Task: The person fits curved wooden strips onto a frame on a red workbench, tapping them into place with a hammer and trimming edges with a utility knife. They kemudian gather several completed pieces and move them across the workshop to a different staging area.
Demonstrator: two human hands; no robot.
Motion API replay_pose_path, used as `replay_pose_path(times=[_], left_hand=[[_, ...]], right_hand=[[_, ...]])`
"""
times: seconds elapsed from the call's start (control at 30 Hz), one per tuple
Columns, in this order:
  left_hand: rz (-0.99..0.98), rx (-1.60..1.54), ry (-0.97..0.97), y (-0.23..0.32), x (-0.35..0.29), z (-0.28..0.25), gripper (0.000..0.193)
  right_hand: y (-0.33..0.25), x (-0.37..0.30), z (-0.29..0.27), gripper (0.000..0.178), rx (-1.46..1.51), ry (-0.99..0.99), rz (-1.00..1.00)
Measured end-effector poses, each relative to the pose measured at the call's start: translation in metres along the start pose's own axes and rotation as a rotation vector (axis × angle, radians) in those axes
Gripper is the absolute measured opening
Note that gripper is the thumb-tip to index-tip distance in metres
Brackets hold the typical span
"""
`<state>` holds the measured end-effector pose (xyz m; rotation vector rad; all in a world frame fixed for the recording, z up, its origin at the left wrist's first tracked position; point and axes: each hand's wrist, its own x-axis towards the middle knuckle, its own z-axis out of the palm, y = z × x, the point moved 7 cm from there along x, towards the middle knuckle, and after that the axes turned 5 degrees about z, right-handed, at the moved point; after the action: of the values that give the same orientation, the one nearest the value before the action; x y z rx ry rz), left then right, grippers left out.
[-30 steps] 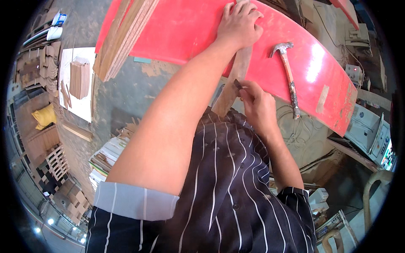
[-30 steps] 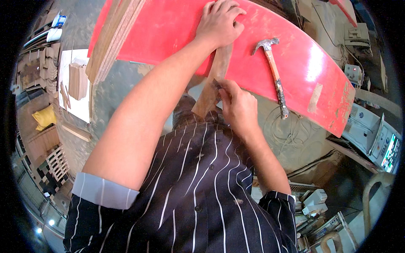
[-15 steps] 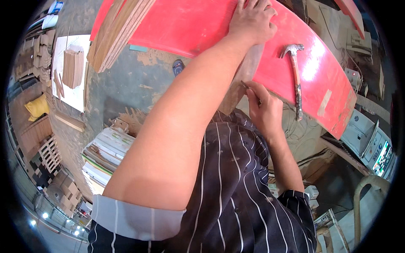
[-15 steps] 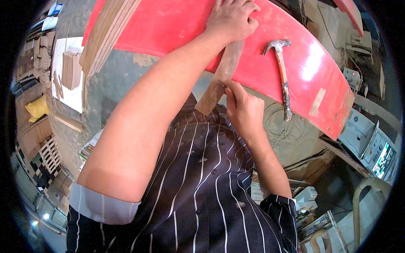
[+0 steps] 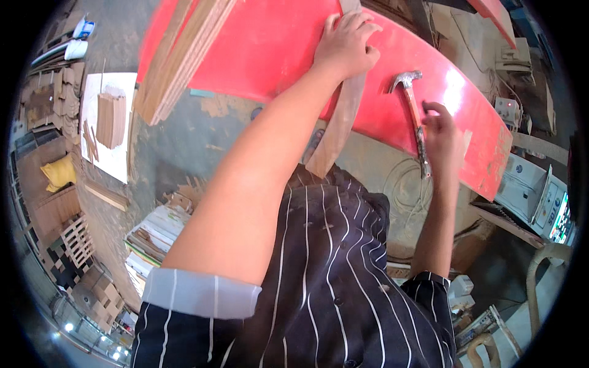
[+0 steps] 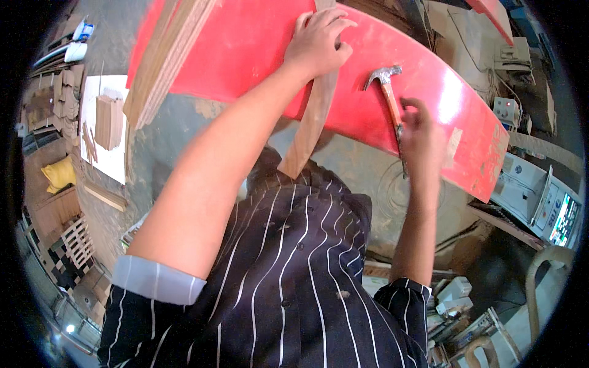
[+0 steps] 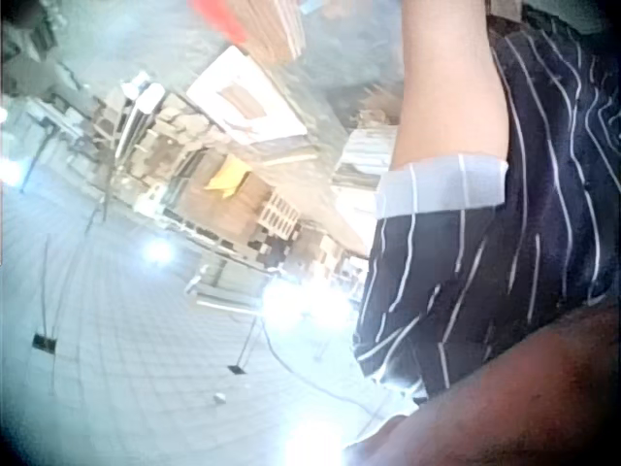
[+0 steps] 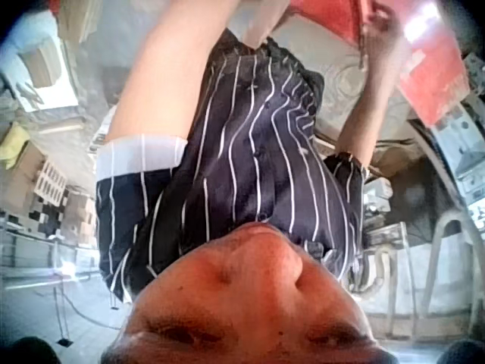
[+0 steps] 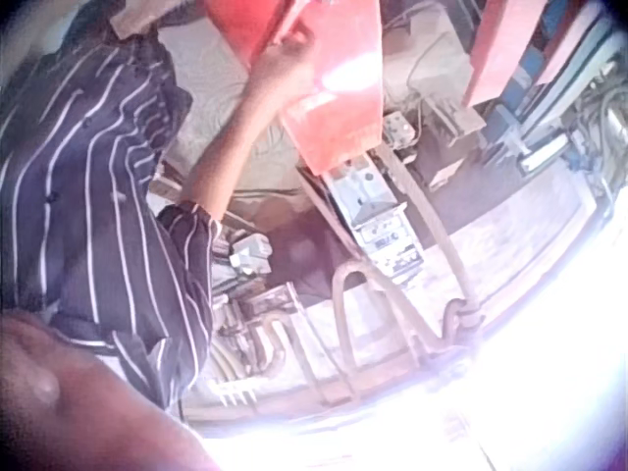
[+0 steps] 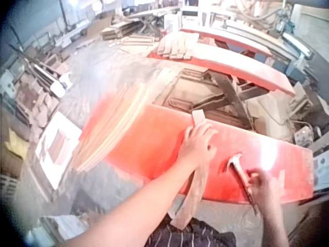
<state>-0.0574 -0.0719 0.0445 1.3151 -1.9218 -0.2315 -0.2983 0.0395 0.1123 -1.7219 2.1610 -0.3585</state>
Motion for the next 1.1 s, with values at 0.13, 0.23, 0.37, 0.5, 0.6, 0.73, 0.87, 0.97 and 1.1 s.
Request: replay_pose_path(times=[0.13, 0.23, 0.37, 0.5, 0.6, 0.73, 0.87, 0.97, 1.1], left_hand=[[-0.074, -0.442, 0.329, -0.035, 0.007, -0.01, 0.038], [-0.177, -0.383, 0.389, -0.057, -0.01, -0.021, 0.036], [-0.187, -0.097, 0.178, -0.017, -0.043, -0.039, 0.045], [-0.153, 0.007, -0.015, 0.031, -0.076, -0.033, 0.065], [-0.134, -0.041, -0.078, 0.04, -0.074, -0.019, 0.067], [-0.078, -0.229, 0.006, 0.019, -0.048, -0.002, 0.061], [-0.025, -0.252, 0.029, -0.001, -0.01, 0.002, 0.058], [0.002, -0.064, 0.035, -0.012, 0.009, -0.001, 0.057], [0.047, 0.132, -0.013, -0.03, 0.019, -0.003, 0.062]], right_hand=[[0.053, 0.058, -0.01, 0.026, -0.145, 0.058, -0.013], [0.074, 0.084, 0.011, 0.028, -0.052, 0.117, -0.162], [0.05, 0.041, -0.002, 0.033, -0.038, 0.362, -0.242], [0.031, -0.036, 0.02, 0.049, 0.15, 0.154, -0.352], [0.037, -0.053, 0.031, 0.051, 0.13, 0.114, -0.291], [0.038, -0.053, 0.027, 0.045, 0.033, 0.145, -0.305], [0.041, -0.052, 0.007, 0.035, 0.171, 0.144, -0.151], [0.051, -0.049, -0.002, 0.027, 0.266, 0.085, -0.112], [0.051, -0.051, 0.007, 0.031, 0.761, -0.376, 0.097]])
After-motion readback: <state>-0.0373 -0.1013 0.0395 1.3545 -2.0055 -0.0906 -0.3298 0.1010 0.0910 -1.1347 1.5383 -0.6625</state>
